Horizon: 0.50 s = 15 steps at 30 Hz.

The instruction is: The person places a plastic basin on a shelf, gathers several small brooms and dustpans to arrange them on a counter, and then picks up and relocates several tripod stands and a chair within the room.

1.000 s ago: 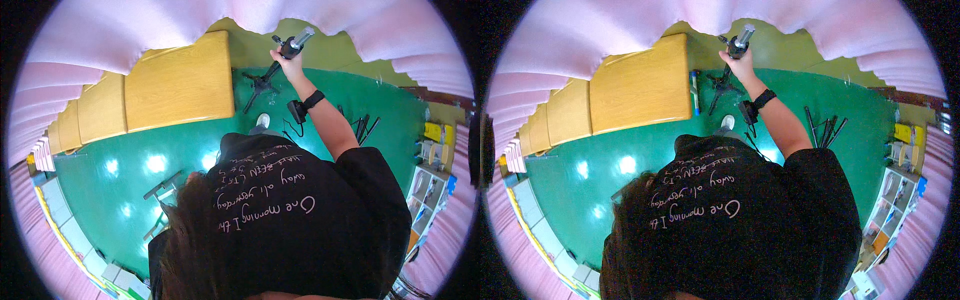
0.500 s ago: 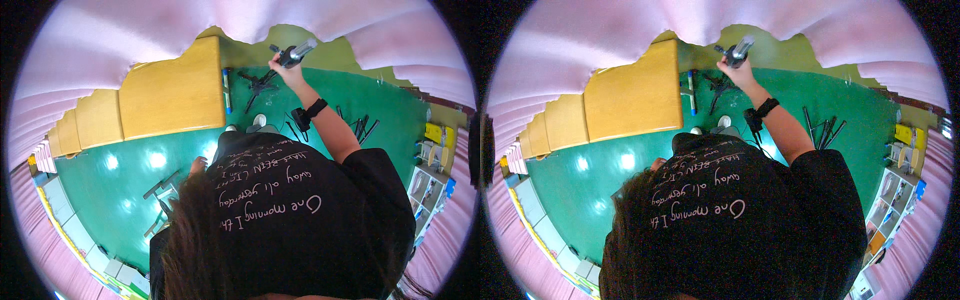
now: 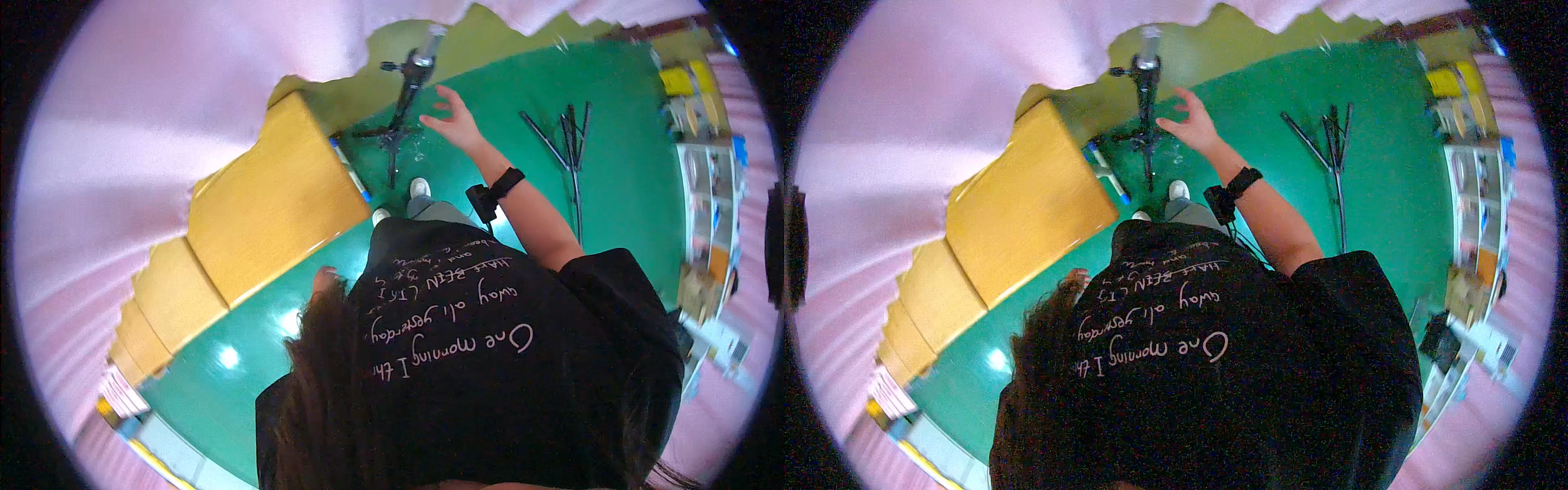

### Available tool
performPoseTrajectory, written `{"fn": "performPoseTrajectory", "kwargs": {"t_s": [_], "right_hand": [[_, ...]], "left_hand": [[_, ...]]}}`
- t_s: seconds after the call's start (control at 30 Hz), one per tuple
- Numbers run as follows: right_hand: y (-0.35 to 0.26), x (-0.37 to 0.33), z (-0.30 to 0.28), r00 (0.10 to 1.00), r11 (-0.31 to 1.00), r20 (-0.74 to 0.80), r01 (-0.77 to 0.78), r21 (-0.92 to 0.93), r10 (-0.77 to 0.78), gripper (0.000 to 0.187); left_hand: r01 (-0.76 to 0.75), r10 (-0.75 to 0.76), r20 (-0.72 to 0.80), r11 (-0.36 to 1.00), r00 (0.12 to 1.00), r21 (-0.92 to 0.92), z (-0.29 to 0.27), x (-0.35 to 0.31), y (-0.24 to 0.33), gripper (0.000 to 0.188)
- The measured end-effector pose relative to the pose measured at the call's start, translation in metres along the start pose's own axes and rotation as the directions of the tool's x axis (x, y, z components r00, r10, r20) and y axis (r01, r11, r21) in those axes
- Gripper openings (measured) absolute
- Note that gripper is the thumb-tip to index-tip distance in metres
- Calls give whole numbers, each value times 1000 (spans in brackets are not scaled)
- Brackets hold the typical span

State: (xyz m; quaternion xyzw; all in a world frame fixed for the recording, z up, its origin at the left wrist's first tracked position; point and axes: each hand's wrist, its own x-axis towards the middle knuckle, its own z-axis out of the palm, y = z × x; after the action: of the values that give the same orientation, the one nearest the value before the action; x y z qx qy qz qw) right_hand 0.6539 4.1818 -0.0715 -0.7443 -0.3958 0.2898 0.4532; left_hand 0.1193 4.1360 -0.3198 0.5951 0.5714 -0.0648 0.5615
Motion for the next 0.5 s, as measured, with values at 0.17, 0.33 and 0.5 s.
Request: {"fn": "performPoseTrajectory", "kwargs": {"t_s": [0.17, 0.33, 0.5], "right_hand": [[18, -79, -42, 978, 979, -53, -197, 49, 200, 69], [68, -158, -101, 928, 934, -162, -351, -66, 337, 57], [101, -252, -167, 802, 820, -185, -531, 212, 568, 51]], "left_hand": [[-102, 87, 80, 972, 993, 212, -16, 6, -5, 22], [-196, 102, 263, 911, 959, 362, -13, 43, 36, 21], [-357, 109, 458, 789, 882, 500, 33, 70, 132, 20]]}}
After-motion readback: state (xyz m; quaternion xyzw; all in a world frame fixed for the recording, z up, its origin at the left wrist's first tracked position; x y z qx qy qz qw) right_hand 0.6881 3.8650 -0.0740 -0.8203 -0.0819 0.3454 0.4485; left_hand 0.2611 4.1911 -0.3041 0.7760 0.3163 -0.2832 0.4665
